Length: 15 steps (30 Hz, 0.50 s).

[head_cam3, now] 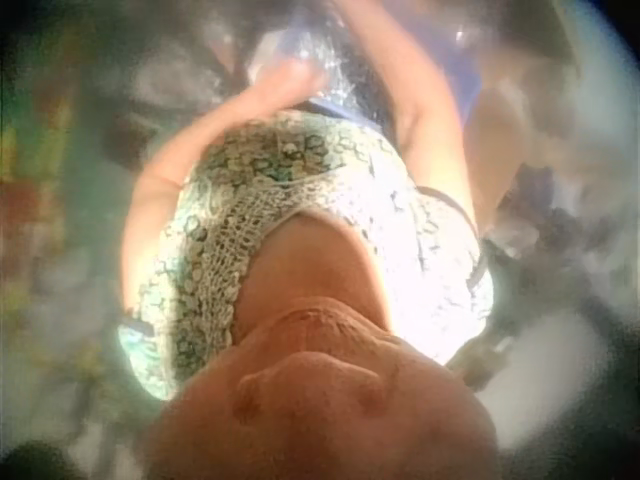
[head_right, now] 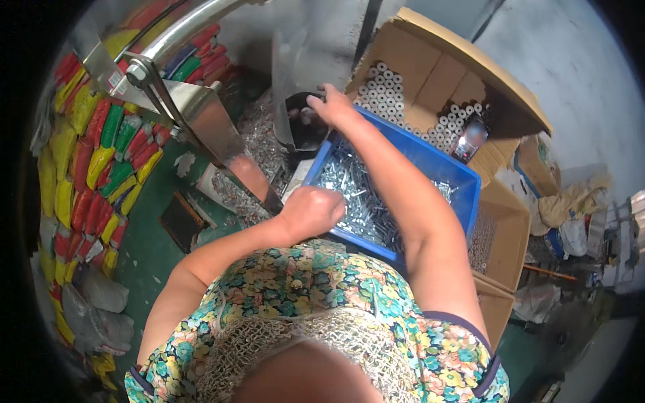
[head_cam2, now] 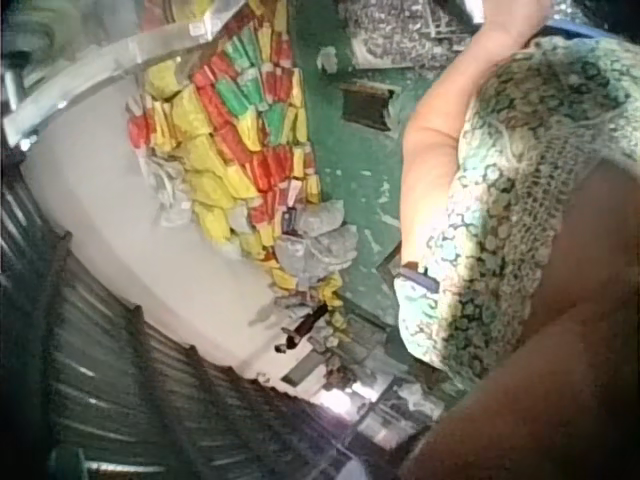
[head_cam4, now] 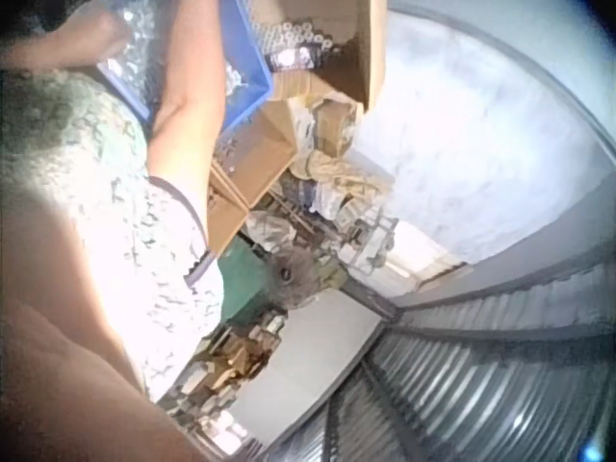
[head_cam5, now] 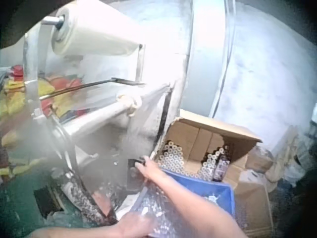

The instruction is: The person sorts small metal screws and bolts by hand from a blue bin into tubes or holes in cardboard boxes for assembly or packaging.

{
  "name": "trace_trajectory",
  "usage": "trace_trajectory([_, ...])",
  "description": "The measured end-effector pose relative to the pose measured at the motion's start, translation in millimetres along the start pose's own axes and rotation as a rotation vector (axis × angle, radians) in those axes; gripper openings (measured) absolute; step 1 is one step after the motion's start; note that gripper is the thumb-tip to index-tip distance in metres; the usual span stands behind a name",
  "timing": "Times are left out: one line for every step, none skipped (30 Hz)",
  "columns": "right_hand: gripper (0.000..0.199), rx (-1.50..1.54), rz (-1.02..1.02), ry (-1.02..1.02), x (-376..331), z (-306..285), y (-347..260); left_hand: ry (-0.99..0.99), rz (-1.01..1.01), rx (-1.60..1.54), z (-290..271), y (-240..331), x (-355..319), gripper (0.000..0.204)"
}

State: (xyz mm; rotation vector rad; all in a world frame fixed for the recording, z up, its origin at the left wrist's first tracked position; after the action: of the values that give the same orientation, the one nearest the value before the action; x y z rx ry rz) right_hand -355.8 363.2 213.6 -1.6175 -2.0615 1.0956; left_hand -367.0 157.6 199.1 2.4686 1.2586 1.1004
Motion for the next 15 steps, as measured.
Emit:
trace_trajectory([0.042,0.014,-0.162,0.121,-1.9,-12.7,12.5,0.016,0.016,0.007,-0.7,0.1,2.2,0.020])
trace_trajectory([0.042,0.016,-0.148,0.119,-14.0,-20.2,24.9,0.038,0.010,0.013,-0.3,-2.0,-1.5,0.021])
trace_trajectory([0.039,-0.051,-0.265,0.125,-41.6,-34.3,37.5,0.027,-0.015,0.031,-2.9,0.6,-2.6,0.020])
trace_trajectory([0.038,-0.120,-0.379,0.129,-67.8,-45.8,52.1,0.031,-0.041,0.068,-3.7,-2.2,-4.9,0.020])
trace_trajectory([0.030,-0.114,-0.346,0.084,-90.6,-57.5,77.2,0.026,-0.071,0.106,-3.3,-2.1,-5.2,0.021])
trace_trajectory([0.026,-0.238,-0.371,0.004,-104.6,-63.9,106.6,0.044,-0.052,0.122,-6.4,-1.0,-2.8,0.022])
trace_trajectory([0.022,-0.349,-0.277,-0.097,-124.0,-65.3,142.6,0.055,-0.063,0.149,-5.2,0.5,-2.0,0.023])
trace_trajectory([0.022,-0.452,-0.218,-0.193,-145.1,-64.8,166.7,0.046,-0.094,0.137,-8.0,1.1,-0.5,0.024])
trace_trajectory([0.022,-0.593,-0.177,-0.361,-160.7,-61.0,191.1,0.035,-0.090,0.144,-8.5,2.7,2.8,0.024])
trace_trajectory([0.029,-0.750,-0.122,-0.509,-177.8,-57.0,215.6,0.026,-0.089,0.157,-8.6,4.5,5.8,0.024])
trace_trajectory([0.038,-0.803,-0.191,-0.452,-194.8,-55.1,218.0,0.013,-0.094,0.169,-6.5,5.4,5.7,0.024])
trace_trajectory([0.049,-0.855,-0.264,-0.393,-205.7,-53.3,217.7,0.000,-0.100,0.185,-4.9,5.9,6.4,0.024])
trace_trajectory([0.062,-0.920,-0.223,-0.451,-207.0,-50.4,221.0,-0.042,-0.142,0.199,-2.9,5.3,6.9,0.024])
trace_trajectory([0.062,-0.909,-0.228,-0.447,-208.7,-51.2,219.6,-0.051,-0.138,0.208,-1.7,6.6,7.4,0.024])
trace_trajectory([0.062,-0.966,-0.229,-0.400,-206.6,-54.3,219.6,-0.049,-0.136,0.210,-1.2,7.8,8.2,0.024])
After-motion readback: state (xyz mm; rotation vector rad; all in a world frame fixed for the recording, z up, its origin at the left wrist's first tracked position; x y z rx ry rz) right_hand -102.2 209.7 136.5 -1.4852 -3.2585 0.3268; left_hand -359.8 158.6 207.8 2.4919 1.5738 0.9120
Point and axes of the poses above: each hand's wrist, its own x-axis towards the middle knuckle, its own z-axis out of the palm, y = z × x, the point moved 5 cm from there along x, towards the middle knuckle, and after that the axes turned 13 degrees about z, right-handed, at the moved point
